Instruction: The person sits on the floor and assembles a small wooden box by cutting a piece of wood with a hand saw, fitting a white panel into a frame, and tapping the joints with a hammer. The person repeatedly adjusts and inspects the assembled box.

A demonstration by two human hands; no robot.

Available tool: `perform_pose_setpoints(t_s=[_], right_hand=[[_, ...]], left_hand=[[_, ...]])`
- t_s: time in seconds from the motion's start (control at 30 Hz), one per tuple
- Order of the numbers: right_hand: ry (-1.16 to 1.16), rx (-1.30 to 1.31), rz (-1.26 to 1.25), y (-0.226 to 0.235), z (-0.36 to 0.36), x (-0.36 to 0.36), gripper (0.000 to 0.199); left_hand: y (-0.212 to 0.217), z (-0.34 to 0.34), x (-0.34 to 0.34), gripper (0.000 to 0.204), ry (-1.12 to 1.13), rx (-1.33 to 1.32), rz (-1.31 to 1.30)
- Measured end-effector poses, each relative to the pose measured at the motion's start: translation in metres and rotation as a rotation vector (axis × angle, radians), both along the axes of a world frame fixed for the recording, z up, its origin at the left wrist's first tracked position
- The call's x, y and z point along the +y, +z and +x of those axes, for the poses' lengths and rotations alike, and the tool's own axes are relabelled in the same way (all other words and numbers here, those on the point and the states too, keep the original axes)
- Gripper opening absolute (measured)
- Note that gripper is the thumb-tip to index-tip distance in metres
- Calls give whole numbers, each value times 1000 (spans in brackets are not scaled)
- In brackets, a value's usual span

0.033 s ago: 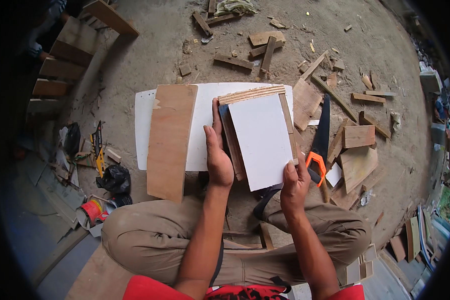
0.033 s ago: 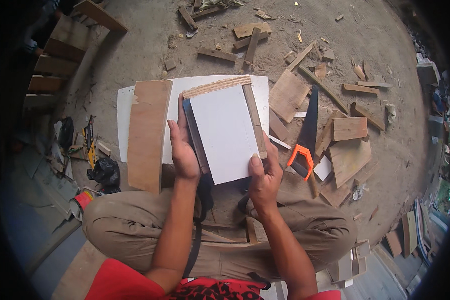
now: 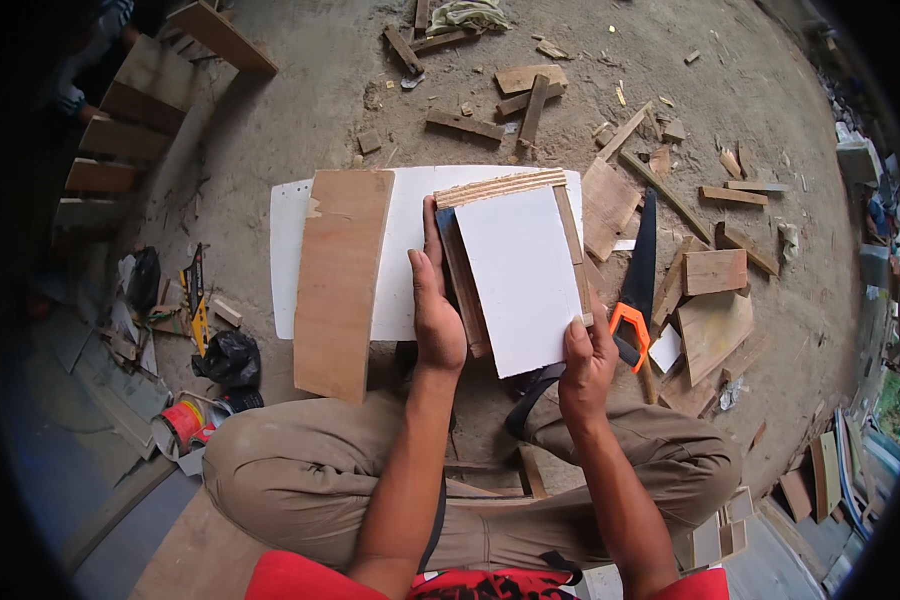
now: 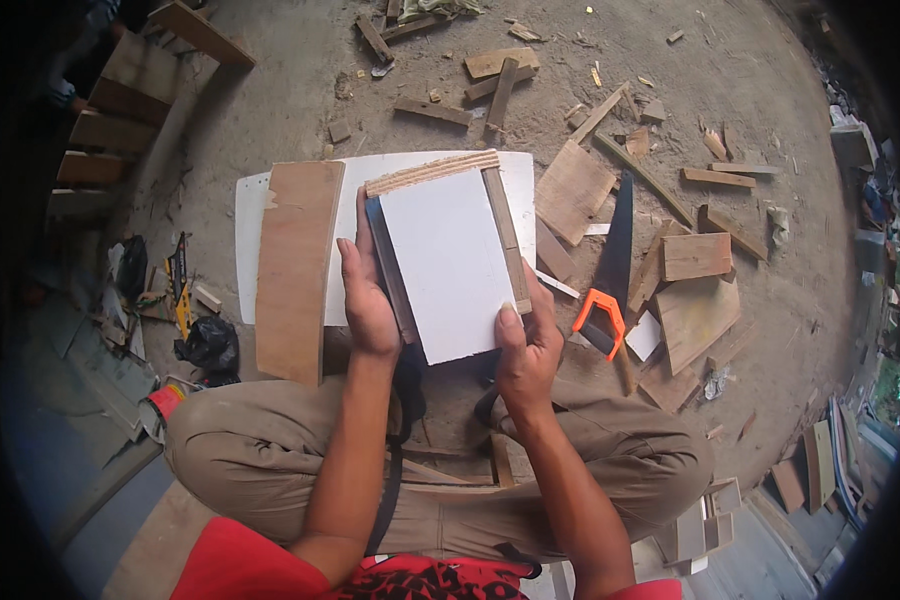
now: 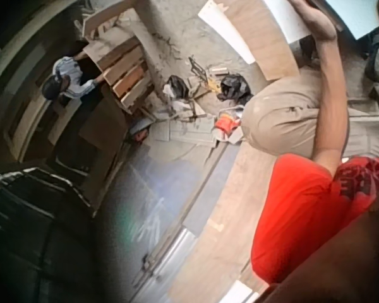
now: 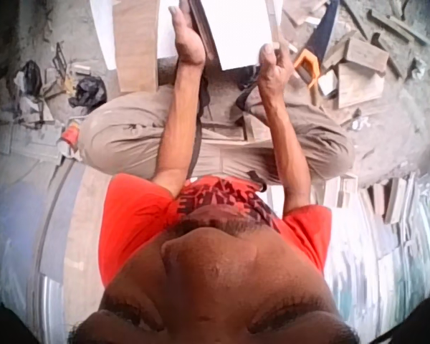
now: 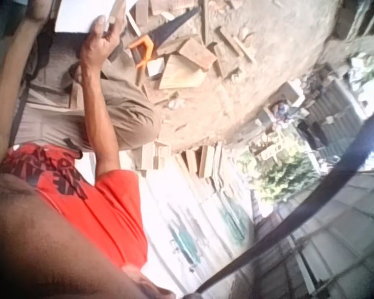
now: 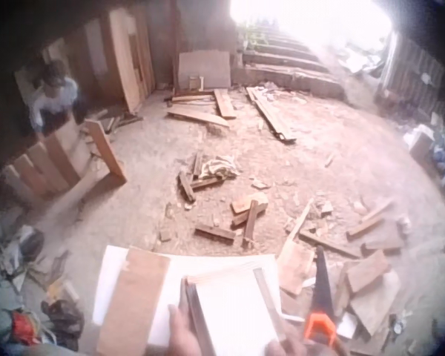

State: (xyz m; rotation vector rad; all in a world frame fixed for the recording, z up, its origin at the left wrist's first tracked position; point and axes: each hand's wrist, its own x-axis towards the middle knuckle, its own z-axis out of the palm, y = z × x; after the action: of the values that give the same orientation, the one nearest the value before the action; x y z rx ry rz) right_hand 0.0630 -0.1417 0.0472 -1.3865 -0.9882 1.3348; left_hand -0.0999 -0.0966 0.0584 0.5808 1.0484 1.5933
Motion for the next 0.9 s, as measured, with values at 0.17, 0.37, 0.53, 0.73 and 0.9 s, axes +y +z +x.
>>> perform_pose_setpoints(t_s=[0.17,0.37,0.53,0.73,0.9], right_hand=[[-42,22,72,13,-13,4,51],[-5,-50,124,21,-15,3,50],[-118,-287,307,3,-14,4,60],[110,-602,400,24,-16,9,92],[176,-328,368,16,5,7,80]], left_hand=[[-9,4,-2,65,-25,24,53],[-31,-3,-8,67,61,-106,80],[-41,-7,-13,72,76,-146,24],[-51,-18,-24,72,42,104,-132],[-53,-13,-30,57,-17,490,47]])
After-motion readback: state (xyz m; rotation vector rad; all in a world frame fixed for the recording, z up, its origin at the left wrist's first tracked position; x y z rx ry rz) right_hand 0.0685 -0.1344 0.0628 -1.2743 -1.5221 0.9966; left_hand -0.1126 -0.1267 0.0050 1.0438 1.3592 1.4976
